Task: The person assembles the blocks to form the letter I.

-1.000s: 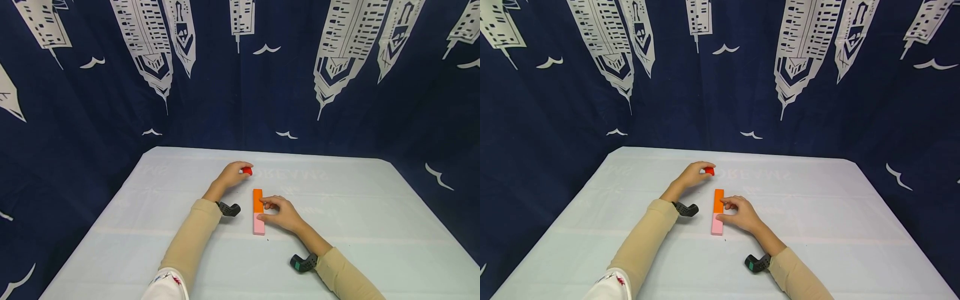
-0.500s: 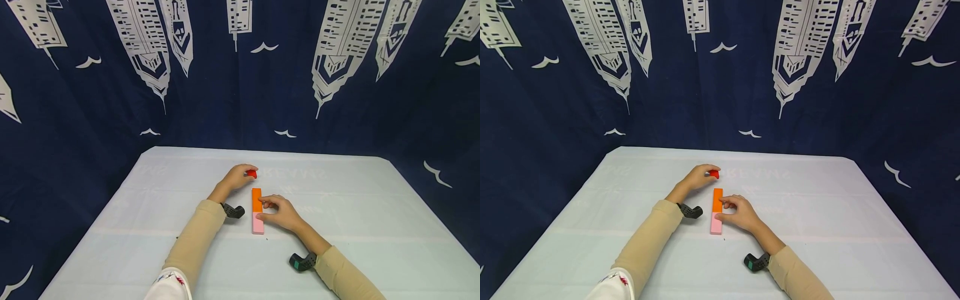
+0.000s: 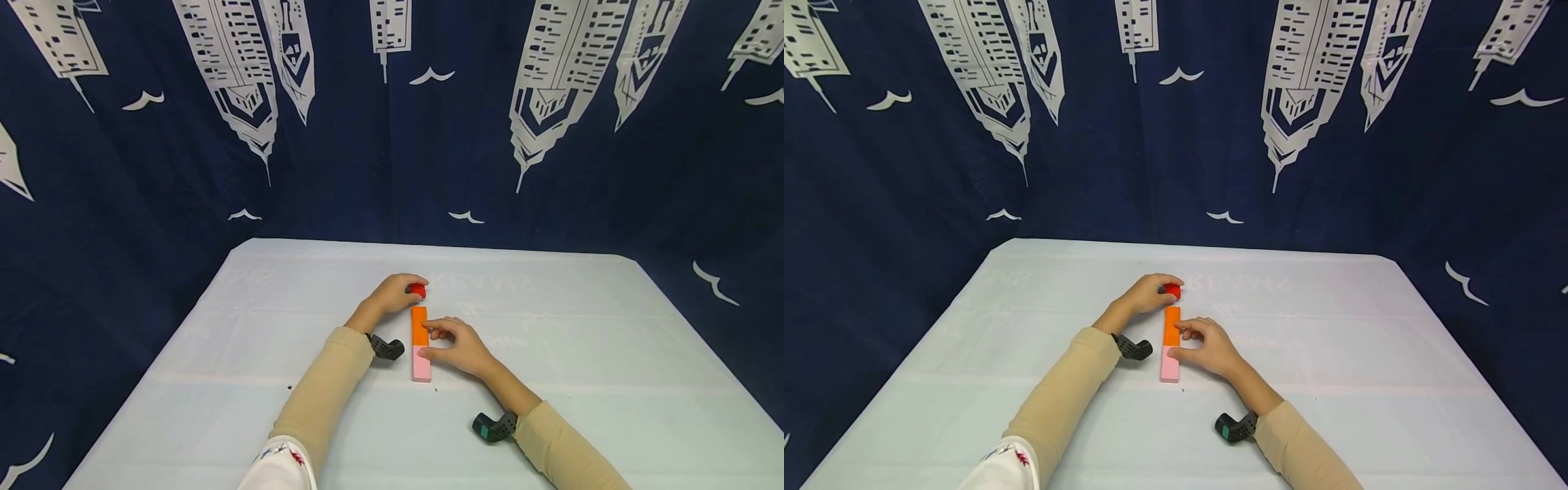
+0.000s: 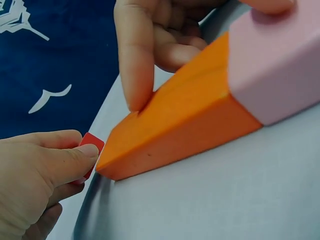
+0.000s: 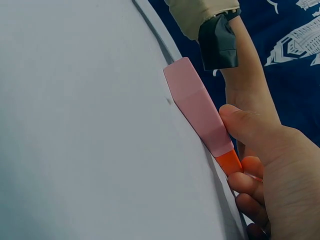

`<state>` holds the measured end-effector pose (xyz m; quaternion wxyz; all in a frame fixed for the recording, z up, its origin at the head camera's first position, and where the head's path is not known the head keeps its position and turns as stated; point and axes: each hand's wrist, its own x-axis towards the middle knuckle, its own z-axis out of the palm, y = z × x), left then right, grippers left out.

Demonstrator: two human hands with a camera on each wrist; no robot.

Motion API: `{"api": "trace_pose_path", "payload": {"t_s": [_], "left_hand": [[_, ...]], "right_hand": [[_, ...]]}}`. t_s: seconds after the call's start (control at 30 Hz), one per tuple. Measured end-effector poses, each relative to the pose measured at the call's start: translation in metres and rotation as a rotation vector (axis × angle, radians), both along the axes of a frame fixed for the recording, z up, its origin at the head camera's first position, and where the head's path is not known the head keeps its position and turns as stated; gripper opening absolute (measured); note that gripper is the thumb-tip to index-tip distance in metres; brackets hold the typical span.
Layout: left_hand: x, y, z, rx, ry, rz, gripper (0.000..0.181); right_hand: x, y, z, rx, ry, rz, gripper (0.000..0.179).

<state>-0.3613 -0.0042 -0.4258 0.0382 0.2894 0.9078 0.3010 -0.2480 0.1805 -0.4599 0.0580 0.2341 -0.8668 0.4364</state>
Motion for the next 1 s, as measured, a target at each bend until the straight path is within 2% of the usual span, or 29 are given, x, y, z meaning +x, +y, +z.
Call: {"api": "trace_pose_path", "payload": {"t_s": [0.57,1.0], "left_hand": [[-0.0008,-0.0004,-0.0065,0.008,0.037,-0.042,0.034],[0.0008,-0.0028,-0.0090,0.034,-0.011,-0.032,0.034]], "right_hand": [[-0.0016,0.0006,0.0030,0.008,0.000,-0.008,0.051],[-0.0004,0.0005,0.0003,0.008,0.008,-0.002,0.051]]}}
